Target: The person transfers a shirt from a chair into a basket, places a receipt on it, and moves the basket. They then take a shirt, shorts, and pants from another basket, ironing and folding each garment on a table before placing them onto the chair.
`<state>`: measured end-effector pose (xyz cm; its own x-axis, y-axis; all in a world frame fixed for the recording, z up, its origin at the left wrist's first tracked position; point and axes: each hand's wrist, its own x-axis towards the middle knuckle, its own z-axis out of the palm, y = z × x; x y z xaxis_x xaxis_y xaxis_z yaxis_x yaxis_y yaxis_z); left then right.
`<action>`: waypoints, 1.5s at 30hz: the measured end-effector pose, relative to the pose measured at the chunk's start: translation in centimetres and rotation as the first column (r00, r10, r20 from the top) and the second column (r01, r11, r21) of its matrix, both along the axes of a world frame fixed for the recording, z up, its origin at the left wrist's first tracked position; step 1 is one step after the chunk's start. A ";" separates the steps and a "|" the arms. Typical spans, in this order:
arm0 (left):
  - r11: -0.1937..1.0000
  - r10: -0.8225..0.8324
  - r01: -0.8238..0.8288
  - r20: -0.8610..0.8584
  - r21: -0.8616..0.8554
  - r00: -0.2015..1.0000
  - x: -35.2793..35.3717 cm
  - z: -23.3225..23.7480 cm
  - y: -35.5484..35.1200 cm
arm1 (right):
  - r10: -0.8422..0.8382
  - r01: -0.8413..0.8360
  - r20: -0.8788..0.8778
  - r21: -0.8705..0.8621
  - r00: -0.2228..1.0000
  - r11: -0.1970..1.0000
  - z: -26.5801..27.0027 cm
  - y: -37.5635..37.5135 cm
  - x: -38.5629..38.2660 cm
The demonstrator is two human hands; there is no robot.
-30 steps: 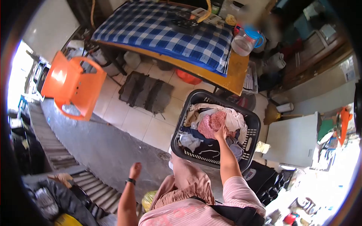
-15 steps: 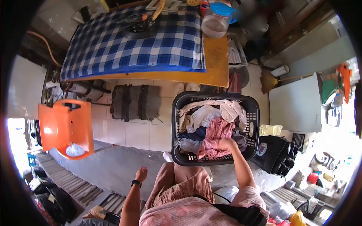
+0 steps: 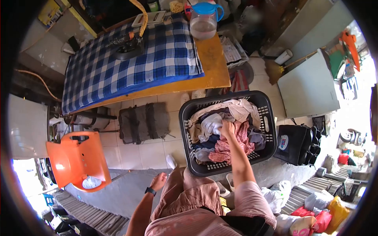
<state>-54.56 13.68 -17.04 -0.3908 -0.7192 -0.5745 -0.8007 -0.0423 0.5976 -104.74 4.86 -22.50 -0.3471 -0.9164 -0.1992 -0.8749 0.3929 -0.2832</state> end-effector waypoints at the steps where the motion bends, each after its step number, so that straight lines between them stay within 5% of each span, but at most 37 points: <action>1: 1.000 -0.005 0.005 -0.025 0.018 1.000 0.5 0.6 -0.1 | 0.022 -0.023 0.014 0.089 1.000 0.996 2.7 1.2 0.8; 4: 0.998 -0.047 0.047 -0.001 0.052 0.999 3.1 0.2 -0.5 | 0.120 -0.144 0.133 0.193 0.984 0.970 6.3 6.7 3.1; 7: 0.995 -0.098 0.097 0.003 0.027 0.995 6.5 -0.7 -1.3 | 0.095 -0.100 0.038 0.166 0.995 0.981 5.3 11.5 3.1; 10: 0.989 -0.149 0.149 0.058 0.006 0.987 10.7 -3.4 -3.3 | -0.121 0.238 0.358 -0.305 0.926 0.922 1.8 12.0 -0.1; 11: 0.994 -0.105 0.104 0.031 0.039 0.994 11.9 -3.4 -4.0 | -0.336 0.509 0.709 -0.037 0.620 0.860 10.5 10.0 1.3; 12: 0.995 -0.065 0.064 0.006 0.076 0.998 12.7 -3.3 -4.6 | -0.099 0.685 0.940 -0.163 0.325 0.710 17.4 7.7 3.7; 14: 0.997 -0.007 0.008 -0.019 0.076 1.000 13.9 -2.4 -6.1 | -0.219 0.632 0.753 -0.315 0.621 0.708 23.7 5.3 3.5; 15: 0.996 0.042 -0.040 -0.031 0.079 0.999 14.3 -2.2 -7.1 | -0.236 0.346 0.278 -0.473 0.931 0.810 25.0 4.1 2.8; 16: 0.993 0.093 -0.090 -0.048 0.079 0.994 14.6 -2.1 -8.3 | -0.144 0.327 0.437 -0.381 0.888 0.865 30.6 2.7 4.8; 18: 0.998 0.064 -0.060 -0.172 0.026 0.983 14.9 -2.9 -10.6 | 0.025 0.714 0.910 -0.341 0.413 0.612 35.4 0.0 9.7; 21: 0.999 0.039 -0.028 -0.433 0.031 0.901 14.3 -3.6 -14.1 | -0.201 0.425 0.673 -0.185 0.711 0.886 38.6 -3.4 11.7; 22: 0.999 0.018 0.007 -0.512 0.047 0.859 12.9 -1.6 -15.5 | -0.118 0.635 0.889 -0.217 0.442 0.742 38.8 -4.6 14.5; 24: 0.995 -0.096 0.101 -0.577 -0.024 0.811 8.9 6.5 -18.3 | 0.146 0.683 0.989 -0.116 0.013 0.721 41.0 -6.4 18.9; 26: 0.979 -0.202 0.141 -0.585 -0.149 0.785 5.1 14.5 -20.2 | 0.180 0.603 0.982 -0.108 -0.060 0.790 42.8 -7.7 22.1; 28: 0.928 -0.239 -0.041 -0.676 -0.370 0.697 1.3 20.7 -20.9 | 0.170 0.503 0.985 -0.165 0.036 0.848 45.1 -9.0 25.7; 30: 0.824 -0.265 -0.239 -0.724 -0.513 0.637 0.1 22.8 -23.6 | 0.222 0.209 0.927 -0.292 0.304 0.934 47.9 -9.8 28.6; 31: 0.750 -0.431 -0.108 -0.607 -0.652 0.668 0.2 23.0 -25.6 | 0.406 -0.099 0.864 -0.395 0.297 0.913 48.7 -11.1 28.6; 32: 0.647 -0.577 0.029 -0.463 -0.762 0.673 0.3 24.2 -27.4 | 0.434 -0.131 0.875 -0.415 0.213 0.900 49.0 -12.5 29.3; 33: 0.794 -0.397 -0.219 -0.756 -0.568 0.520 0.5 25.3 -28.4 | 0.389 -0.018 0.905 -0.391 0.174 0.920 49.2 -13.8 29.5; 34: 0.841 -0.419 -0.072 -0.731 -0.536 0.539 2.4 26.7 -29.8 | 0.344 0.094 0.930 -0.357 0.130 0.929 49.5 -15.3 29.7; 36: 0.982 -0.060 -0.142 -0.920 -0.124 0.387 4.5 27.9 -31.5 | 0.606 0.248 0.780 -0.563 -0.158 0.788 50.9 -19.7 31.5; 37: 0.973 0.100 -0.231 -0.945 0.027 0.311 5.3 29.3 -32.2 | 0.762 -0.086 0.629 -0.760 0.152 0.644 49.7 -22.9 31.1; 38: 0.926 0.041 -0.376 -0.979 -0.038 0.200 5.7 30.0 -33.2 | 0.885 -0.458 0.318 -0.766 0.340 0.451 48.8 -26.4 31.1; 40: 0.878 0.036 -0.476 -0.998 0.056 -0.052 7.8 31.2 -36.9 | 0.811 -0.680 0.394 -0.449 0.431 0.580 45.8 -29.0 34.8; 42: 0.670 0.110 -0.742 -0.989 0.001 0.099 10.3 32.3 -41.4 | 0.816 -0.698 0.458 -0.453 0.351 0.554 43.3 -35.6 34.6; 44: 0.615 0.258 -0.758 -0.964 0.218 -0.067 12.4 34.9 -46.3 | 0.729 -0.670 0.634 -0.426 0.258 0.608 44.7 -42.4 34.0; 45: 0.580 0.268 -0.749 -0.943 0.321 -0.196 13.1 36.0 -48.9 | 0.729 -0.527 0.670 -0.573 0.139 0.628 46.0 -45.3 34.4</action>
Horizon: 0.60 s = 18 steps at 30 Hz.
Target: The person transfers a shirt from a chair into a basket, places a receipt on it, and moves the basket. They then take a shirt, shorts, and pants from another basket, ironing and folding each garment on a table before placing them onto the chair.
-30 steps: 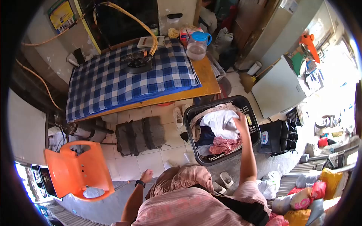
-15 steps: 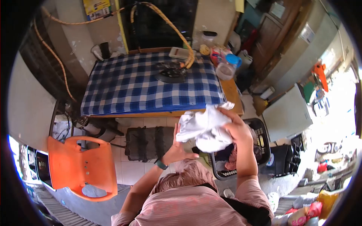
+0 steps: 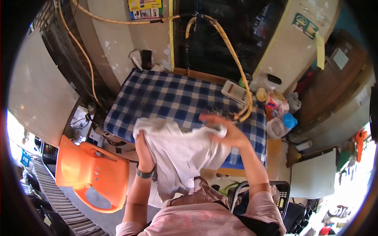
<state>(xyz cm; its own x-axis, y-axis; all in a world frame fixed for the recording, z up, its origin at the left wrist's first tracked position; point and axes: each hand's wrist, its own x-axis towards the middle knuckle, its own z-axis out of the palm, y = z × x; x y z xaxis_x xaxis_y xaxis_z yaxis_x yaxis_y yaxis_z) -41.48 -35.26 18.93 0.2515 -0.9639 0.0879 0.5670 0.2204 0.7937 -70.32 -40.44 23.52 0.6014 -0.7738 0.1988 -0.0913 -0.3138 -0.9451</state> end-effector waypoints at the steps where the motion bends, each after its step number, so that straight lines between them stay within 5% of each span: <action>1: 0.999 0.038 -0.037 -0.118 0.016 0.992 0.8 1.0 -2.7 | -0.078 0.092 0.079 -0.187 0.994 0.978 0.2 -3.7 0.3; 3: 0.954 0.299 -0.297 0.077 -0.039 0.951 3.4 -0.6 -9.7 | -0.352 0.382 0.243 -0.090 0.904 0.920 -0.9 -9.3 2.1; 5: 0.943 0.326 -0.334 0.275 -0.020 0.904 7.4 -4.1 -15.6 | -0.464 0.415 -0.039 -0.387 0.885 0.824 -3.9 -14.2 0.6; 8: 0.839 0.398 -0.515 0.447 0.177 0.801 8.5 -7.4 -18.6 | -0.481 -0.035 -0.647 -0.616 0.591 0.787 -9.1 -15.5 -3.3; 9: 0.838 0.404 -0.545 0.688 -0.014 0.603 8.3 -9.3 -18.1 | -0.433 -0.096 -0.747 -0.547 0.505 0.831 -11.3 -15.3 -4.5; 10: 0.842 0.401 -0.502 0.852 -0.199 0.336 7.9 -11.3 -17.4 | -0.331 -0.130 -0.840 -0.420 0.430 0.898 -12.6 -15.3 -5.2; 12: 0.978 0.154 -0.170 0.968 -0.121 0.199 6.3 -15.9 -15.3 | -0.318 -0.115 -0.812 -0.421 0.489 0.900 -15.3 -14.8 -6.7; 14: 0.976 -0.084 0.204 0.994 0.069 0.069 3.4 -16.2 -12.9 | -0.314 -0.085 -0.777 -0.423 0.545 0.902 -16.3 -15.0 -7.5; 18: 0.932 -0.144 0.321 0.985 0.168 -0.097 2.8 -16.5 -9.7 | -0.425 -0.070 -0.750 -0.527 0.508 0.847 -15.3 -14.7 -8.8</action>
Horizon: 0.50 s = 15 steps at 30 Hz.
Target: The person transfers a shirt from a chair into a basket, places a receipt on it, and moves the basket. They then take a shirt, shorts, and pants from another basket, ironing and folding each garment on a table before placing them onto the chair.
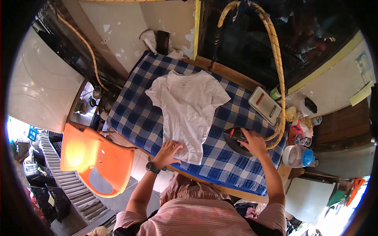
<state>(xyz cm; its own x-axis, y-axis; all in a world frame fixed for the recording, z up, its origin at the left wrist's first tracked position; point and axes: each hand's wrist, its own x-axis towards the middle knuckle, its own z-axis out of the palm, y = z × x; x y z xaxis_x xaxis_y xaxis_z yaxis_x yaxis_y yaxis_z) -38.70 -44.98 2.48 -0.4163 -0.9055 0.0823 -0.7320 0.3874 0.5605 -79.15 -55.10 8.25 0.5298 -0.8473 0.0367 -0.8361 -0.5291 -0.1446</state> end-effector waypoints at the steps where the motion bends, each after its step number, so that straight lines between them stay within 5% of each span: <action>1: 1.000 0.014 -0.015 0.027 0.017 1.000 0.7 -0.5 0.3 | -0.061 0.061 -0.002 -0.028 0.998 0.998 -0.1 0.1 -0.4; 3: 0.999 0.021 -0.023 0.059 0.026 0.998 2.1 -1.6 0.8 | -0.155 0.155 -0.016 0.053 0.988 0.986 -0.5 0.3 -0.3; 5: 0.999 -0.040 0.039 0.035 0.023 0.999 3.2 -2.2 0.8 | -0.333 0.310 -0.122 -0.174 0.935 0.935 1.2 1.2 1.9; 6: 0.998 -0.054 0.054 -0.013 0.036 0.998 3.4 -2.0 0.7 | -0.296 0.285 -0.027 -0.200 0.955 0.937 2.4 2.4 4.1; 9: 0.993 -0.036 0.051 -0.132 0.110 0.991 4.2 -2.0 -0.1 | 0.057 -0.052 0.149 -0.042 0.987 0.998 0.8 8.1 11.5; 10: 0.997 -0.045 0.055 -0.182 0.050 0.982 4.2 -1.8 -0.6 | 0.126 -0.123 0.429 -0.035 0.894 0.992 -2.5 10.2 14.5; 12: 0.998 -0.041 0.051 -0.279 0.027 0.959 4.0 -1.2 -1.4 | 0.073 -0.249 0.644 0.187 0.762 0.950 -2.6 12.4 20.5; 13: 0.999 -0.017 0.030 -0.369 0.030 0.929 4.2 -0.8 -2.0 | 0.069 -0.230 0.643 0.169 0.762 0.958 -2.8 12.6 22.5; 15: 0.998 -0.060 0.068 -0.292 0.018 0.955 5.1 1.4 -3.4 | -0.071 0.146 0.609 -0.075 0.790 0.986 -3.1 12.3 26.3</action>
